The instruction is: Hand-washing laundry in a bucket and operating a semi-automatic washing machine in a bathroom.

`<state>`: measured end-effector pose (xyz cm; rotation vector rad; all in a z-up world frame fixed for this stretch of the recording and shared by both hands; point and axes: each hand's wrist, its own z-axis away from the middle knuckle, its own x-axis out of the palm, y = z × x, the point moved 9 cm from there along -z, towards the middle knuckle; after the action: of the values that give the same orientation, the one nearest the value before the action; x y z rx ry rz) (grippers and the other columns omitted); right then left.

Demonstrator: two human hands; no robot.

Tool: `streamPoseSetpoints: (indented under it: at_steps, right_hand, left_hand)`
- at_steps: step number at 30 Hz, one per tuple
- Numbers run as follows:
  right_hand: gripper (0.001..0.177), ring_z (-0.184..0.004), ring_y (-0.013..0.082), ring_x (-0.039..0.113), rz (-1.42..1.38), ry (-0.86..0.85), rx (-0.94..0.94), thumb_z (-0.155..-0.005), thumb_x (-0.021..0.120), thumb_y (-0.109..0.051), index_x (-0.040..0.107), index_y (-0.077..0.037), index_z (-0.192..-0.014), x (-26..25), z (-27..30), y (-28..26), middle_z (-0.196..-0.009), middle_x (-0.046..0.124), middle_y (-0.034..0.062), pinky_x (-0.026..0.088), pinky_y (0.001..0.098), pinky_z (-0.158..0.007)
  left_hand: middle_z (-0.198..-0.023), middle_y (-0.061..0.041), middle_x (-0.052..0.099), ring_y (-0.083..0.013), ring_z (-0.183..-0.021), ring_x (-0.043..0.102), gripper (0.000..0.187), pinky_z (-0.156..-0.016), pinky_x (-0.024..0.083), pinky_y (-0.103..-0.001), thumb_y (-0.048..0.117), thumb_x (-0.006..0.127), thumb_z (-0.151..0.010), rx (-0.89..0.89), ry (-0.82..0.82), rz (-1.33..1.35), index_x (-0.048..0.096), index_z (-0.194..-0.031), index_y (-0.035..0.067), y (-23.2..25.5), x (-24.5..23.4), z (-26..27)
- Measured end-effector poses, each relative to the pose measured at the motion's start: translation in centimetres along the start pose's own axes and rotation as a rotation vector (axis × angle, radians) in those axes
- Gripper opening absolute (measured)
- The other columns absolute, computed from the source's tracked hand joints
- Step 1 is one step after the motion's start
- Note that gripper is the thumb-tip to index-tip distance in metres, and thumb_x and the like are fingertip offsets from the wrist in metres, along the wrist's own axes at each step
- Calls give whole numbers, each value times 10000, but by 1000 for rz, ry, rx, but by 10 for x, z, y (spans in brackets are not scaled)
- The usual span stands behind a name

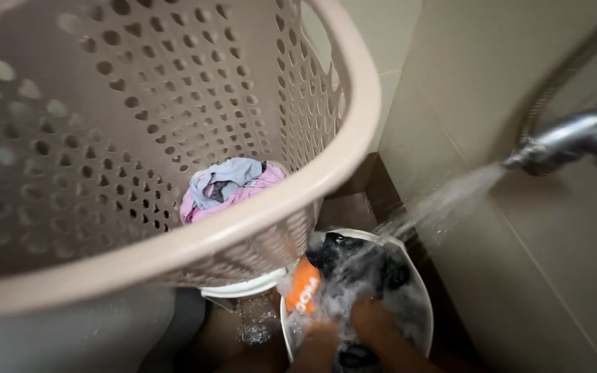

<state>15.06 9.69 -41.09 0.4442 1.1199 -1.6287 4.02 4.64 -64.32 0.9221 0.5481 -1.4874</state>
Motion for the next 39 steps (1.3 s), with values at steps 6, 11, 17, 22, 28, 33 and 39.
streamPoseSetpoints:
  at_steps: [6, 11, 17, 22, 28, 33, 39]
  right_hand:
    - [469, -988, 331, 699, -336, -6, -6, -850, 600, -105, 552, -166, -1312, 35, -44, 29, -1218, 613, 166, 582, 456, -861]
    - [337, -936, 271, 716, -601, 28, -60, -865, 573, -80, 713, -134, -1166, 3, -42, 31, -1067, 750, 116, 589, 426, -816]
    - [251, -874, 240, 629, -1321, -9, 105, -972, 575, -194, 751, -127, -1139, -155, 24, -35, -983, 656, 90, 556, 431, -784]
    - [456, -986, 149, 692, -1035, 199, -558, -916, 437, -63, 700, -115, -1285, -403, 245, -221, -1146, 759, 27, 563, 294, -872]
    - [427, -714, 113, 664, -874, 336, -644, -947, 617, -81, 672, -194, -1356, -512, 366, -269, -965, 739, -1, 479, 253, -486]
    - [426, -943, 119, 695, -727, 422, -789, -921, 696, -88, 667, -107, -1346, -506, 368, -270, -1111, 738, 28, 562, 272, -815]
    - [573, -1216, 250, 640, -294, 518, -598, -744, 767, -85, 650, -63, -1304, -321, 200, -164, -1298, 683, 119, 496, 360, -1039]
  left_hand:
    - [-1238, -146, 693, -302, -1081, 664, 452, -893, 524, -409, 155, 554, -883, -62, 147, 449, 663, -1322, 176, -16, -24, 11]
    - [-1243, -167, 694, -299, -1109, 683, 570, -943, 520, -388, 113, 543, -830, -106, 331, 812, 615, -1389, 199, -14, -139, 68]
    - [-1249, -188, 695, -296, -1138, 702, 696, -993, 515, -366, 71, 533, -777, -109, 562, 1155, 567, -1456, 221, 41, -399, 267]
    - [-1484, -151, 605, -239, -1417, 509, 674, -1182, 341, -329, -86, 450, -821, 542, 1080, 1164, 531, -1478, 40, 103, -616, 454]
    - [-1290, -251, 688, -313, -1172, 665, 460, -1033, 484, -382, -31, 568, -872, 683, 1312, 1025, 633, -1322, -97, 118, -753, 607]
    - [-1238, -168, 748, -244, -1154, 713, 381, -1049, 542, -350, 10, 584, -936, 806, 1238, 1017, 681, -1300, -44, 126, -723, 590]
    - [-1315, -201, 633, -378, -1146, 670, 488, -954, 539, -456, 77, 600, -885, 158, 1000, 614, 575, -1370, 26, 102, -526, 389]
